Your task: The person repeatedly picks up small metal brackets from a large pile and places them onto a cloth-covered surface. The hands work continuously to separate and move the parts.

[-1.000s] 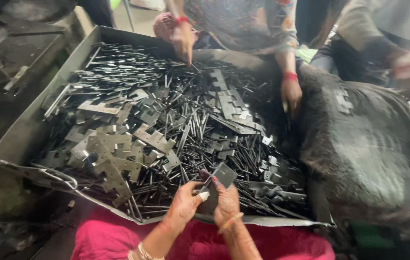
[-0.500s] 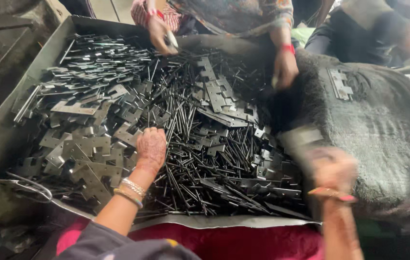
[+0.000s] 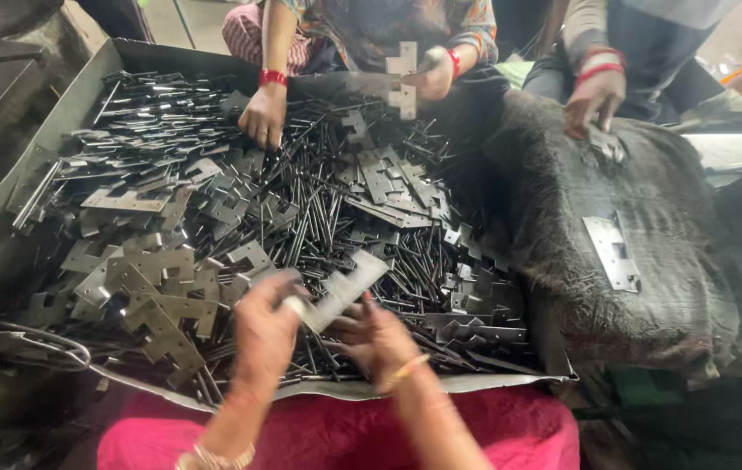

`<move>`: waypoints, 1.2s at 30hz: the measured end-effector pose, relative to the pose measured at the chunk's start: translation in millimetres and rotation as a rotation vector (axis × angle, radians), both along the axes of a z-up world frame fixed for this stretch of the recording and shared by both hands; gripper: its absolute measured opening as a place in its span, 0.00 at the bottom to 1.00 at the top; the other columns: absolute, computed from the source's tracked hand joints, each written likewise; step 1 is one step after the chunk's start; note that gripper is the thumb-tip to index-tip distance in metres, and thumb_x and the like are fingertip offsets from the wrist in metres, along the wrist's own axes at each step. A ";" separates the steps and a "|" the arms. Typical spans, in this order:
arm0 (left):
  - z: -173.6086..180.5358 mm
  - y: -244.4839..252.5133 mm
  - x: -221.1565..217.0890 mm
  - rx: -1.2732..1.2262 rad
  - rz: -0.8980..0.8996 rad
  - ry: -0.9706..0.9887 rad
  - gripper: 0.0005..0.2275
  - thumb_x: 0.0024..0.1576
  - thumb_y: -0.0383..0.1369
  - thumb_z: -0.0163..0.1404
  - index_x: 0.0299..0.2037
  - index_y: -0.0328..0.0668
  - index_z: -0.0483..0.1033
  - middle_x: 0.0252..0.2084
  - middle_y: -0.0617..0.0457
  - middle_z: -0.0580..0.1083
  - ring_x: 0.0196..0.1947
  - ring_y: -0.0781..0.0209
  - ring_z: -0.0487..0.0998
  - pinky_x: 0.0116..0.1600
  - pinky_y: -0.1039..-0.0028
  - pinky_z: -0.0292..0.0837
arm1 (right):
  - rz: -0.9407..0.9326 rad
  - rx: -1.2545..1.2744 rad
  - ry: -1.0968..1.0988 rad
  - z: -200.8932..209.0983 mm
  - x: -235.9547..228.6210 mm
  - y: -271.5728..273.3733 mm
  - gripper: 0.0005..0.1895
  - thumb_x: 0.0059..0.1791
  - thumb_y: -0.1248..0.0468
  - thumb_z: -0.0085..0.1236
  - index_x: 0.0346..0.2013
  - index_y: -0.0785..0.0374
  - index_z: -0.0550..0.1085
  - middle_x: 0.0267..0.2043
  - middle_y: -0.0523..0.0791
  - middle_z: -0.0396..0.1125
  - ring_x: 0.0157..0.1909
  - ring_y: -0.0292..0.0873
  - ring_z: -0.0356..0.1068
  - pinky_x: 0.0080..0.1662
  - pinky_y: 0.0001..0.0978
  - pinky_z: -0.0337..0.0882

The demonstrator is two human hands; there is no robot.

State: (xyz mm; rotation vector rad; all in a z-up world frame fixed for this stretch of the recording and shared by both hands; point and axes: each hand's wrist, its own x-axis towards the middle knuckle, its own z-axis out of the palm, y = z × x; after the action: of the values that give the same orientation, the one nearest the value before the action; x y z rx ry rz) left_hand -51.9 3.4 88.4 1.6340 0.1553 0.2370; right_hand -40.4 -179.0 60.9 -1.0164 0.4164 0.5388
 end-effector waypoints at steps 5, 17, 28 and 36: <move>-34.7 -16.9 -25.8 0.197 -0.001 0.157 0.16 0.50 0.23 0.54 0.50 0.41 0.79 0.40 0.50 0.82 0.38 0.61 0.82 0.46 0.72 0.77 | -0.140 0.494 -0.275 -16.1 29.8 19.2 0.35 0.49 0.43 0.42 0.61 0.66 0.67 0.56 0.57 0.73 0.58 0.57 0.73 0.61 0.54 0.70; -52.3 1.9 4.6 0.313 0.140 0.043 0.10 0.58 0.29 0.52 0.47 0.39 0.80 0.44 0.47 0.80 0.43 0.56 0.81 0.50 0.69 0.75 | 0.051 -1.045 -0.825 -52.4 88.3 -47.5 0.21 0.45 0.74 0.50 0.50 0.57 0.79 0.47 0.54 0.74 0.49 0.55 0.74 0.51 0.44 0.76; -58.2 -81.5 22.1 0.513 -0.219 -0.176 0.10 0.57 0.27 0.51 0.47 0.40 0.80 0.47 0.46 0.79 0.48 0.49 0.79 0.55 0.63 0.72 | -0.474 -0.901 -0.855 -46.7 81.3 -88.2 0.10 0.55 0.65 0.50 0.35 0.66 0.77 0.37 0.52 0.71 0.40 0.50 0.69 0.41 0.37 0.68; -84.2 -217.0 53.7 1.031 -0.625 -0.329 0.10 0.47 0.36 0.63 0.31 0.38 0.81 0.36 0.43 0.77 0.44 0.44 0.78 0.48 0.57 0.72 | -1.007 0.327 -0.345 22.3 -4.4 -214.6 0.22 0.59 0.56 0.43 0.51 0.75 0.72 0.47 0.57 0.74 0.47 0.53 0.76 0.54 0.46 0.76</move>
State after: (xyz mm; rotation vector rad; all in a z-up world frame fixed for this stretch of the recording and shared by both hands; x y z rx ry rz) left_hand 1.8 -213.6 4.2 2.5175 -0.8530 0.0903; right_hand -44.8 -393.6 83.2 -0.4639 0.4532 -0.4607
